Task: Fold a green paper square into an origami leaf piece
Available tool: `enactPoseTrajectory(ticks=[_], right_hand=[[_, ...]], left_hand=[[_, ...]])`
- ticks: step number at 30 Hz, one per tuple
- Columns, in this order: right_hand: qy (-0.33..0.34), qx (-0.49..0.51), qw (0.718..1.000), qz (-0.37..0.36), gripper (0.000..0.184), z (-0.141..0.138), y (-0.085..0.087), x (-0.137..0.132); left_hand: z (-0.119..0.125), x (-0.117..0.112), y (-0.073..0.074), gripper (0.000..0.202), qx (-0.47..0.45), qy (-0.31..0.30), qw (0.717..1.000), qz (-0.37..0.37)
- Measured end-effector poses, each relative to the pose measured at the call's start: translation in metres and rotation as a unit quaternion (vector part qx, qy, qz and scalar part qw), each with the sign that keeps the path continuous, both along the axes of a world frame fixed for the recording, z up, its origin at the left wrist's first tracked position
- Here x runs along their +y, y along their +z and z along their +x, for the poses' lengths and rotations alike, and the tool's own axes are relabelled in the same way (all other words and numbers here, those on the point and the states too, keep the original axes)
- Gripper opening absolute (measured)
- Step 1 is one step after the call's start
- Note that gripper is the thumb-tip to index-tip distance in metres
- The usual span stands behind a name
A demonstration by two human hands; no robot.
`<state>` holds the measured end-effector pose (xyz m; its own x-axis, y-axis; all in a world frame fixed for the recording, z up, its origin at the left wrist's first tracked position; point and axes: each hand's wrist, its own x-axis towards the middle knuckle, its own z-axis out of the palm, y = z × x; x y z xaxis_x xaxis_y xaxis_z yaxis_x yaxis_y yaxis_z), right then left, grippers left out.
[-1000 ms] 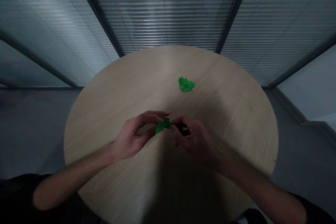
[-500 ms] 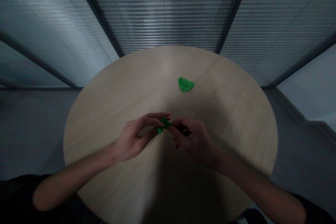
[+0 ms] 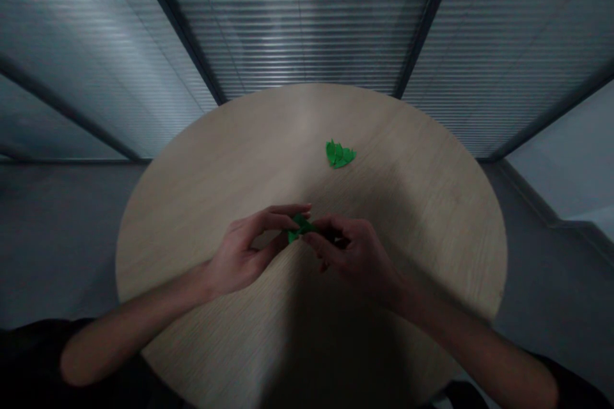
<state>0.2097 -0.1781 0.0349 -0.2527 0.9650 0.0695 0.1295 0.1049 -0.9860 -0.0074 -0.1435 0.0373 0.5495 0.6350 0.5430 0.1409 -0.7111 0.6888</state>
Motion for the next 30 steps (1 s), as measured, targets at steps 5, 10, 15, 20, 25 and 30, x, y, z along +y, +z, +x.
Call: enactPoseTrajectory(ticks=[5, 10, 15, 20, 25, 30], right_hand=[[-0.004, -0.002, 1.0, -0.006, 0.03, -0.0003, 0.0005, -0.0002], [-0.003, 0.002, 1.0, 0.002, 0.029, -0.0005, -0.0003, -0.0004], [-0.002, -0.016, 1.0, 0.012, 0.027, -0.0002, -0.0009, -0.0021], [-0.008, 0.001, 1.0, -0.005, 0.026, 0.0, -0.0047, -0.0022], [-0.008, 0.015, 1.0, -0.019, 0.031, -0.0013, -0.0033, -0.0013], [-0.009, 0.011, 1.0, -0.005, 0.032, -0.0005, -0.0002, -0.0025]], left_hand=[[0.0007, -0.0003, 0.0014, 0.012, 0.003, 0.0, 1.0, 0.007], [0.0007, -0.0008, 0.0007, 0.012, 0.007, 0.001, 1.0, 0.008], [0.001, -0.0014, -0.0021, 0.015, 0.005, -0.005, 1.0, 0.02], [0.001, -0.0013, -0.0028, 0.02, 0.004, -0.011, 0.999, 0.039], [0.0002, -0.0008, -0.002, 0.02, 0.003, -0.01, 0.999, 0.045], [0.0003, -0.0016, -0.0028, 0.022, 0.009, -0.013, 0.999, 0.047]])
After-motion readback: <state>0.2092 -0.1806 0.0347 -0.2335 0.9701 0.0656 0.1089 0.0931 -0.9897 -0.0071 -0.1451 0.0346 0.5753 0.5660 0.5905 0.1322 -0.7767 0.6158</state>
